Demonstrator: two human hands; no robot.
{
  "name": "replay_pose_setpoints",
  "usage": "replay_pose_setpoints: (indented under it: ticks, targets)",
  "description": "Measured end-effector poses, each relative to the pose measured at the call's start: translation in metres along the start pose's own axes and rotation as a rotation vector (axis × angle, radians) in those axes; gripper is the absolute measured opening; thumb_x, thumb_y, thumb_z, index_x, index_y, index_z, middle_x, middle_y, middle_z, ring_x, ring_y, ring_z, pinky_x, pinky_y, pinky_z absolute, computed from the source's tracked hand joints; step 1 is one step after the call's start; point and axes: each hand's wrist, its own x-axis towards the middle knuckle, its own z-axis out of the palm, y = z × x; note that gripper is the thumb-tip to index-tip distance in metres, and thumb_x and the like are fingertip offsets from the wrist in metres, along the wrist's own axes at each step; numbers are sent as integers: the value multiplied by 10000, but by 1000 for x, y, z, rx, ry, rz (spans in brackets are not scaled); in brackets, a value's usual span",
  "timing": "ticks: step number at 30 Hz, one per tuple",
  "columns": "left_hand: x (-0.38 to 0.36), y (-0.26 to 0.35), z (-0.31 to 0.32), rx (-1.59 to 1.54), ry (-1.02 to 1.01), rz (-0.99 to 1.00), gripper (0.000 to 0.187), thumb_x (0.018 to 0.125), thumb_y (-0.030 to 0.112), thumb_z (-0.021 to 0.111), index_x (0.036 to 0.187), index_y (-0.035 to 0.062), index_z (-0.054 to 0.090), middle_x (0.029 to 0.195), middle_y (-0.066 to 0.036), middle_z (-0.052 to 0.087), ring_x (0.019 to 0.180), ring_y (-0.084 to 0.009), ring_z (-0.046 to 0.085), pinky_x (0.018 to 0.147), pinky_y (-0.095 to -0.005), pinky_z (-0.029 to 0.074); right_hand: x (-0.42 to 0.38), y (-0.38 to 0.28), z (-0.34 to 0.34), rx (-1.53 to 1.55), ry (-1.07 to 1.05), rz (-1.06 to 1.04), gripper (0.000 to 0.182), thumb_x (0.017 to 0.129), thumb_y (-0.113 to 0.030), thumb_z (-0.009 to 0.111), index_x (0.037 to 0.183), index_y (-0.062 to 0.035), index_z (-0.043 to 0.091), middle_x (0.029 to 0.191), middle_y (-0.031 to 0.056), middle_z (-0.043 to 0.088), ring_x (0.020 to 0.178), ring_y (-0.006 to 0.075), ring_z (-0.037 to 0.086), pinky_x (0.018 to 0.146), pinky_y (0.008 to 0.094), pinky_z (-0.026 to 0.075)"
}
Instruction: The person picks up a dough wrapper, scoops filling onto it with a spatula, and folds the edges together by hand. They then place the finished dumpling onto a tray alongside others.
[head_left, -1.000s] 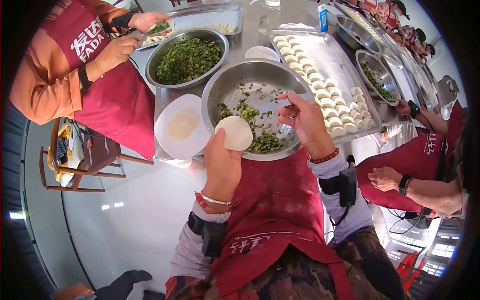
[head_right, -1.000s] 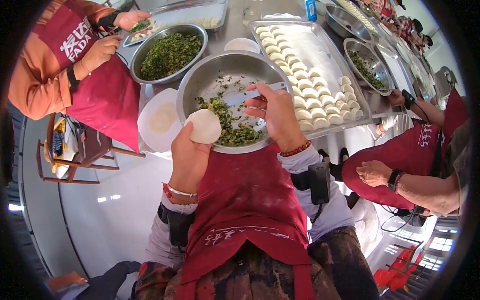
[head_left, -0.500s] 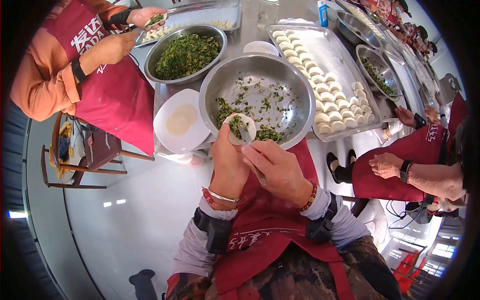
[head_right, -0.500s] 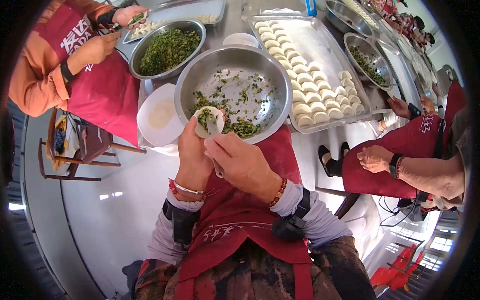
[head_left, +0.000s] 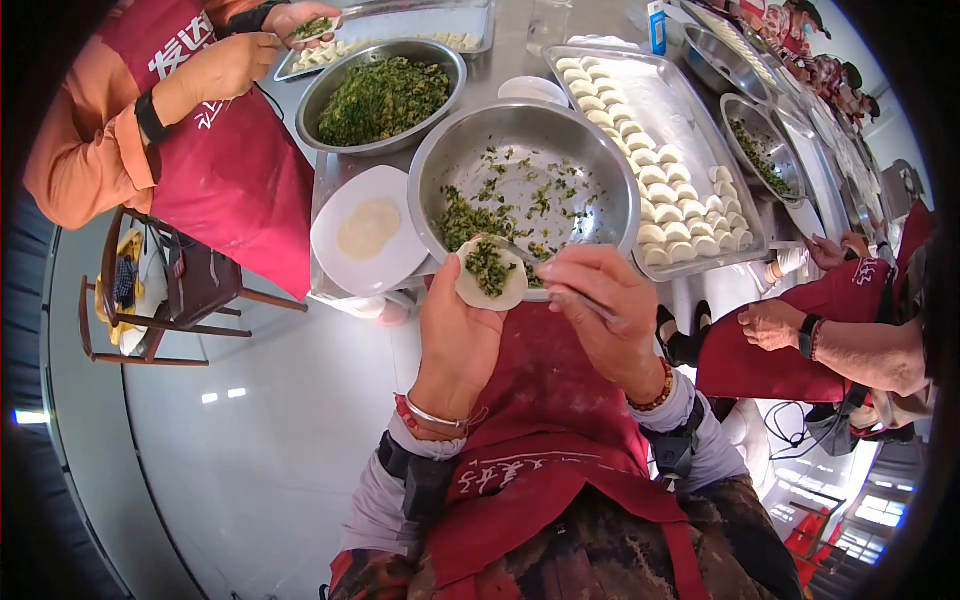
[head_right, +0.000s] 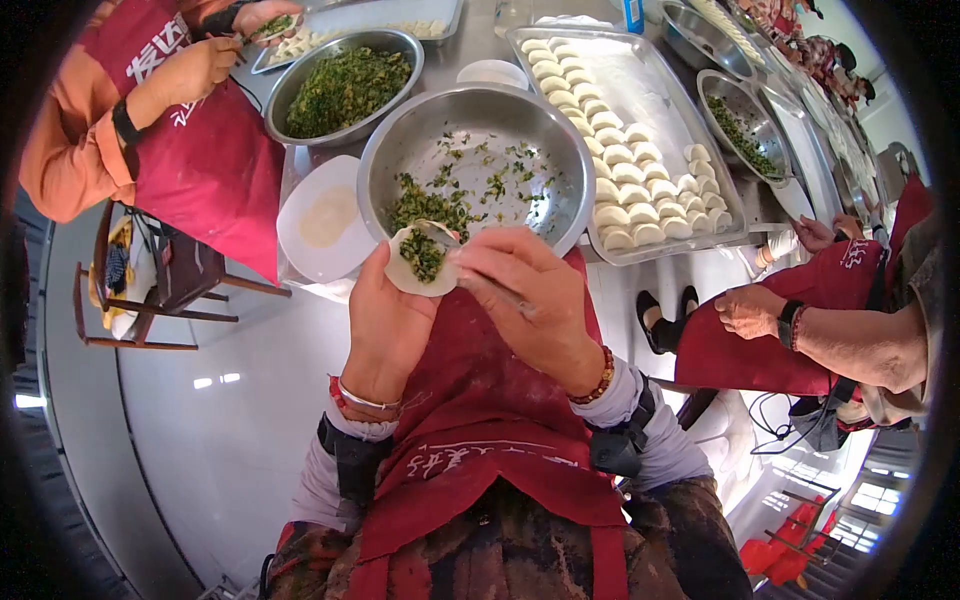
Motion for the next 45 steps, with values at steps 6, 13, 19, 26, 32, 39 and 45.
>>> replay_pose_setpoints:
  ticks: [6, 13, 19, 26, 32, 39, 45]
  targets:
    - [-3, 5, -4, 28, -21, -30, 372, 1019, 245, 292, 1249, 15, 472, 1220, -125, 562, 1141, -236, 544, 965, -399, 442, -11, -2, 0, -76, -148, -131, 254, 739, 1, 732, 979, -47, 661, 967, 99, 629, 845, 242, 628, 712, 308, 514]
    - [-9, 0, -2, 78, -5, -41, 418, 1012, 249, 263, 1268, -24, 448, 1220, -172, 558, 1142, -283, 545, 986, -414, 443, -9, 0, -7, 54, -87, -41, 242, 751, 24, 709, 979, -43, 661, 976, 103, 630, 851, 238, 630, 713, 304, 508]
    - [-13, 2, -7, 78, -29, -76, 386, 1018, 261, 293, 1252, 6, 466, 1190, -130, 570, 1121, -235, 549, 960, -382, 446, -12, 1, -11, 79, -212, -117, 209, 778, 42, 671, 975, -28, 658, 978, 114, 628, 827, 224, 634, 703, 293, 508]
    - [-23, -2, -7, 108, -14, -91, 403, 1020, 241, 275, 1274, -25, 438, 1217, -156, 553, 1127, -263, 549, 965, -393, 453, -11, 15, -30, 549, -35, 367, 172, 931, -88, 538, 972, 41, 643, 900, 110, 630, 704, 156, 615, 612, 255, 522]
    - [-33, 1, -3, 118, -51, -153, 425, 1023, 238, 256, 1288, -52, 417, 1264, -171, 523, 1161, -275, 527, 986, -406, 441, -6, 33, -44, 868, -25, 658, 295, 967, -183, 509, 981, 84, 633, 835, 120, 635, 679, 162, 628, 538, 264, 549]
    - [-42, -1, 0, 119, -40, -210, 429, 1025, 246, 257, 1293, -48, 416, 1284, -184, 509, 1185, -276, 512, 992, -398, 435, -14, 41, -35, 790, -86, 705, 296, 955, -209, 541, 984, 70, 636, 805, 114, 640, 662, 145, 633, 521, 249, 549]
    - [-43, -4, -6, 122, -58, -205, 444, 1024, 266, 268, 1301, -49, 415, 1289, -165, 510, 1193, -266, 506, 1006, -394, 422, -19, 39, -29, 775, 13, 803, 260, 945, -198, 542, 959, 48, 627, 789, 103, 636, 631, 134, 635, 518, 244, 550]
